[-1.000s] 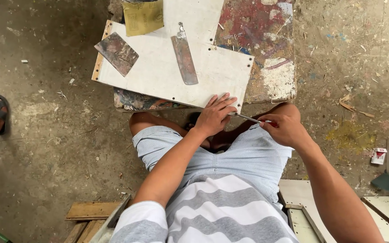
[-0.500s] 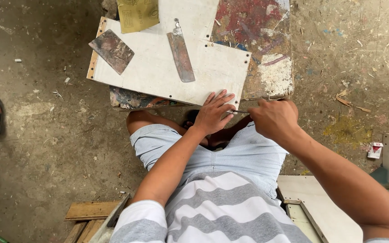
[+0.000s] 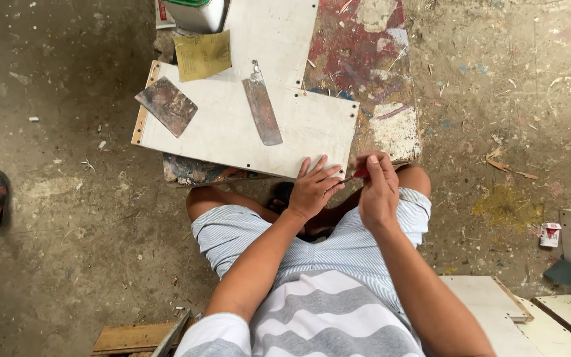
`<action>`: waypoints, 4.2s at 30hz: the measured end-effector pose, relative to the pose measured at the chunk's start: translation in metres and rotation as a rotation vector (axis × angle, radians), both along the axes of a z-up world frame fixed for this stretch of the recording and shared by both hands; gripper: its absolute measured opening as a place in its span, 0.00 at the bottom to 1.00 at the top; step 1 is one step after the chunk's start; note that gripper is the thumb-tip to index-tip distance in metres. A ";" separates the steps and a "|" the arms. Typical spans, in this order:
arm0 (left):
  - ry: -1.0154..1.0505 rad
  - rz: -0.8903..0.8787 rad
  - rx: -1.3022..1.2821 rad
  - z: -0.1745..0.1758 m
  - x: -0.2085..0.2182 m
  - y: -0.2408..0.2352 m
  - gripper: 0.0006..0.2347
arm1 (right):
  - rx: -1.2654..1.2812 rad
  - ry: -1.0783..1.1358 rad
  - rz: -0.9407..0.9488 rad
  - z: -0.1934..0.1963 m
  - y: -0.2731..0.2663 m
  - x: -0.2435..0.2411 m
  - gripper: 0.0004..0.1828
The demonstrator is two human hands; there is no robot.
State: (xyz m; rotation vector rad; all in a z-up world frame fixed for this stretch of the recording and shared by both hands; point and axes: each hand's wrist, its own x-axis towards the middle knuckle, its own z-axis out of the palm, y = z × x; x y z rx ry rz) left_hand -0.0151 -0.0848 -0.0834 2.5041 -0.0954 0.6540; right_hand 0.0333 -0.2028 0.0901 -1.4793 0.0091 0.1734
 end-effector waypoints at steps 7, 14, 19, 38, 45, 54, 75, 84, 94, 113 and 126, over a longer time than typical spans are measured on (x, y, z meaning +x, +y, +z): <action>-0.047 -0.002 -0.024 0.009 -0.004 0.002 0.07 | 0.218 -0.155 0.145 -0.032 -0.002 0.016 0.19; -0.013 0.017 -0.054 0.003 -0.002 -0.003 0.07 | 0.183 0.007 0.679 -0.023 -0.015 0.050 0.26; 0.008 0.031 -0.075 0.005 0.001 -0.005 0.07 | 0.012 0.000 0.496 0.013 0.007 0.035 0.31; 0.143 -0.011 -0.132 0.013 0.001 -0.006 0.08 | -0.155 0.037 0.136 0.026 0.013 0.004 0.22; 0.262 -0.135 -0.059 0.020 0.001 0.002 0.11 | 0.032 -0.201 0.452 -0.031 0.001 0.028 0.30; 0.037 -0.029 -0.089 0.013 0.001 -0.008 0.07 | -0.328 0.093 -0.007 0.034 0.010 0.023 0.22; 0.021 -0.092 -0.066 0.017 -0.001 -0.002 0.05 | -0.217 -0.079 -0.025 0.007 0.032 -0.017 0.25; -0.080 -0.038 -0.026 0.017 -0.001 -0.005 0.08 | -0.271 0.136 0.557 0.016 0.008 0.069 0.22; -0.043 0.079 -0.034 0.000 0.003 -0.009 0.09 | 0.000 -0.115 0.491 -0.015 -0.004 0.042 0.34; -0.122 0.070 -0.008 0.000 0.003 -0.011 0.07 | -0.079 0.037 0.604 0.013 -0.002 0.054 0.22; 0.017 -0.055 0.072 0.003 0.000 -0.005 0.14 | -0.066 0.053 1.038 -0.008 -0.003 0.068 0.23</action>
